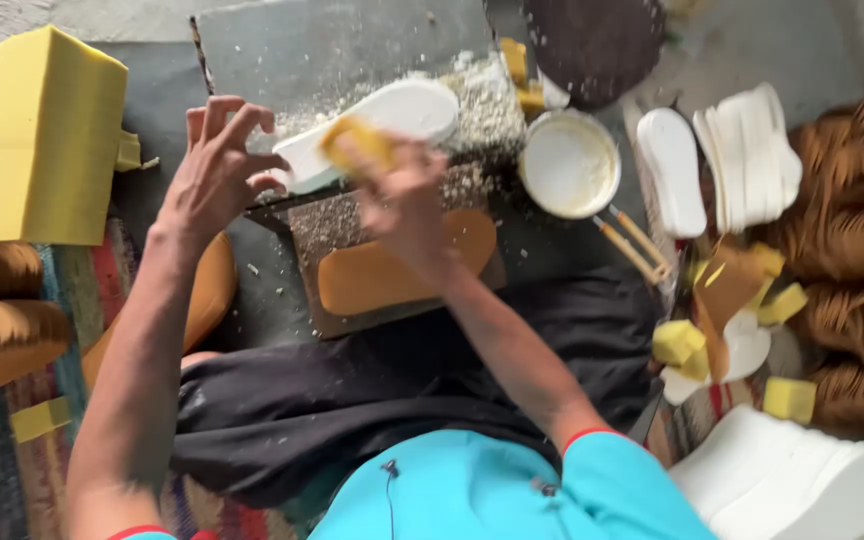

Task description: The person applies adhesive to shoe insoles and outsoles using a sponge applicator.

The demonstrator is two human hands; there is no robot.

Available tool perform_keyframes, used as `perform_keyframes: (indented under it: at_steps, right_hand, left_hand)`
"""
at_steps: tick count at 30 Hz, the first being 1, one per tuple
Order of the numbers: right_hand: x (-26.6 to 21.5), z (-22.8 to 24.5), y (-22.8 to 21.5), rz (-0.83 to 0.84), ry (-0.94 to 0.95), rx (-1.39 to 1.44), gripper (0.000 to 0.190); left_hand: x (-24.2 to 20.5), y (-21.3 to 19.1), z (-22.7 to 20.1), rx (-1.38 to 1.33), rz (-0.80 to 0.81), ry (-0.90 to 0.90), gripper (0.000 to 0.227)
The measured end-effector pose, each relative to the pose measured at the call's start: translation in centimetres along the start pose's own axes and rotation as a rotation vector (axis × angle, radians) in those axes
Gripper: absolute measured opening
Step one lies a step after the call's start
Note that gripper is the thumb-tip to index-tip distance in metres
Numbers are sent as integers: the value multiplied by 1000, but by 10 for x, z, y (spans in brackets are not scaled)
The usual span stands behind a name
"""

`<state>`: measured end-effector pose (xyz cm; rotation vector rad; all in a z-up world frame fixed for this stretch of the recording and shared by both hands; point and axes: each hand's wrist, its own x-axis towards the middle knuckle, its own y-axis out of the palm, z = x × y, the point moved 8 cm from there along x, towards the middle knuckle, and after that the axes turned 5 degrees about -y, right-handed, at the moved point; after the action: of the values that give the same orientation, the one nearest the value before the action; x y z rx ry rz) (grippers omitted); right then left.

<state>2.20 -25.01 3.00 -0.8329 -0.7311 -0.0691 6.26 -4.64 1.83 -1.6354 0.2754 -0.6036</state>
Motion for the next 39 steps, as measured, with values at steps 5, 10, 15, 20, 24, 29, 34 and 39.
perform_keyframes:
  at_steps: [5, 10, 15, 20, 24, 29, 34, 39]
  right_hand:
    - [0, -61, -21, 90, 44, -75, 52]
    - [-25, -130, -73, -109, 139, -187, 48]
    - [-3, -145, -60, -254, 175, 65, 40]
    - [11, -65, -58, 19, -116, -119, 52]
    - [-27, -56, -43, 74, 158, 878, 56]
    - [-93, -60, -41, -42, 373, 980, 33]
    - [-182, -98, -43, -89, 757, 875, 20]
    - [-134, -129, -86, -172, 650, 567, 29]
  left_hand:
    - [9, 0, 4, -16, 46, -37, 19]
    - [-8, -21, -13, -19, 5, 14, 12]
    - [-67, -92, -13, -521, -422, -468, 16]
    - [-118, -139, -46, -520, -435, -551, 19]
    - [-130, -156, -66, -603, -472, -520, 24]
    - [-164, -95, -65, -810, -437, -527, 20]
    - [-178, 7, -93, -1062, -280, -698, 31]
    - [-126, 43, -107, -1343, -377, -756, 54]
